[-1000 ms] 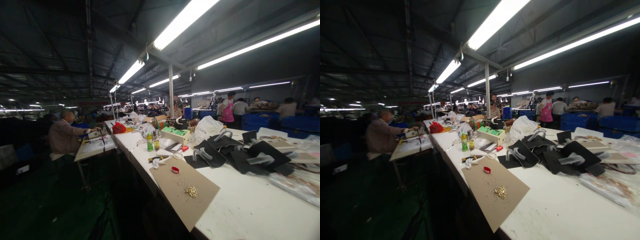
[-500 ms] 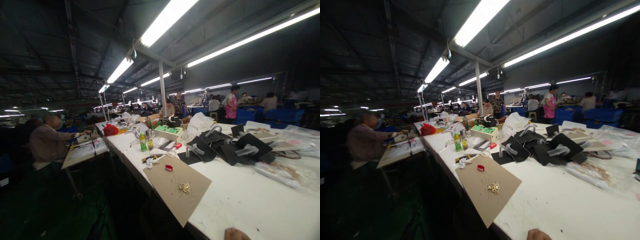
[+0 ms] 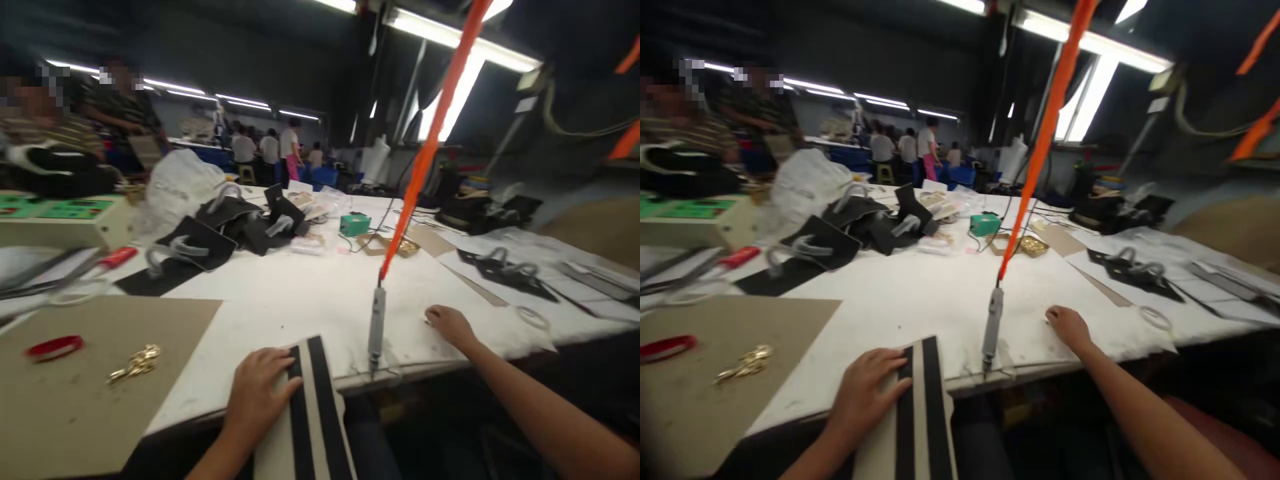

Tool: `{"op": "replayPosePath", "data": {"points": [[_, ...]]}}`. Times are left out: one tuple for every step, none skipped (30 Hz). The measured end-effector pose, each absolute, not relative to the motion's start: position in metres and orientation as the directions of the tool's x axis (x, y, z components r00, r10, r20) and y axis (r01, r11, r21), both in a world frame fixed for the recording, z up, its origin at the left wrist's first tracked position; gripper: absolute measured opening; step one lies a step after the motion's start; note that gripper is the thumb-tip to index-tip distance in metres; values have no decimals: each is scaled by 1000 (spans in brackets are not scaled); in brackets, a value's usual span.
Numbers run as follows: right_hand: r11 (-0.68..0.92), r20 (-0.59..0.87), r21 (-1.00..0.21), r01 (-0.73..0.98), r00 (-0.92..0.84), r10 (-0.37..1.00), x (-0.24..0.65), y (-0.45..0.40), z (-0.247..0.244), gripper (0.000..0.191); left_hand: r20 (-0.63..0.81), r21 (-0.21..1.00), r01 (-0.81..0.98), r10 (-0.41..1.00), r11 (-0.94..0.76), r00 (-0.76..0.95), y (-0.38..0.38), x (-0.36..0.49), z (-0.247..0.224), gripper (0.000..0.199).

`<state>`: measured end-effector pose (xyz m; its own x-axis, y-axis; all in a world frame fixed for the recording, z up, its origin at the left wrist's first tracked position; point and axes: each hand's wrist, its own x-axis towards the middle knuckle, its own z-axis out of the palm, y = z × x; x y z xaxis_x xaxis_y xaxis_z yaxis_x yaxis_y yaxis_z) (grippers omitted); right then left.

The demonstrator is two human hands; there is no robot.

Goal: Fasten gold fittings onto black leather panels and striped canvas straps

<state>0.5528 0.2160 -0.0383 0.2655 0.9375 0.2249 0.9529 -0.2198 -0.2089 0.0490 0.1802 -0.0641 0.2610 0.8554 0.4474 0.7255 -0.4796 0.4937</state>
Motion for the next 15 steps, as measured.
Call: {"op": "replayPosePath", "data": {"points": [[-273,189,-204,940,312,931,578,209,-34,28,460,471,723,840,-505,288,188,48,-68,27],[-304,161,-205,930,339,927,594,205,-33,26,479,445,723,822,-528,306,192,48,-72,29],[-315,145,-209,926,348,926,604,203,-34,24,497,421,725,807,-545,318,194,48,-75,30],[-311,140,-212,927,343,929,608,204,-36,24,510,400,727,795,-558,329,194,48,-77,32],[-297,139,-213,931,330,934,608,205,-40,24,519,381,733,786,-564,335,193,48,-78,33],[-282,141,-212,936,315,938,606,207,-43,25,524,365,740,782,-565,339,192,48,-79,33],[-268,146,-207,941,301,943,603,208,-46,25,525,354,748,781,-562,338,191,48,-80,33],[-257,152,-200,946,288,945,600,208,-48,26,526,346,755,781,-557,336,190,47,-80,33],[-248,158,-190,950,279,947,598,208,-49,26,525,342,760,783,-552,332,190,47,-80,33],[-242,165,-179,954,272,948,596,206,-50,26,524,344,763,786,-548,328,190,47,-80,33],[-237,172,-168,957,266,949,595,205,-51,26,523,346,763,788,-545,325,190,47,-80,33],[-234,178,-161,959,262,949,594,204,-52,25,521,350,763,790,-544,324,191,48,-79,33],[-235,184,-157,959,262,947,594,203,-53,25,517,352,763,792,-543,325,191,48,-79,33],[-242,190,-158,957,270,944,594,203,-53,25,513,353,763,794,-542,327,191,48,-78,33],[-251,195,-163,954,281,940,595,202,-54,25,510,354,764,796,-539,325,192,49,-78,33]]}}
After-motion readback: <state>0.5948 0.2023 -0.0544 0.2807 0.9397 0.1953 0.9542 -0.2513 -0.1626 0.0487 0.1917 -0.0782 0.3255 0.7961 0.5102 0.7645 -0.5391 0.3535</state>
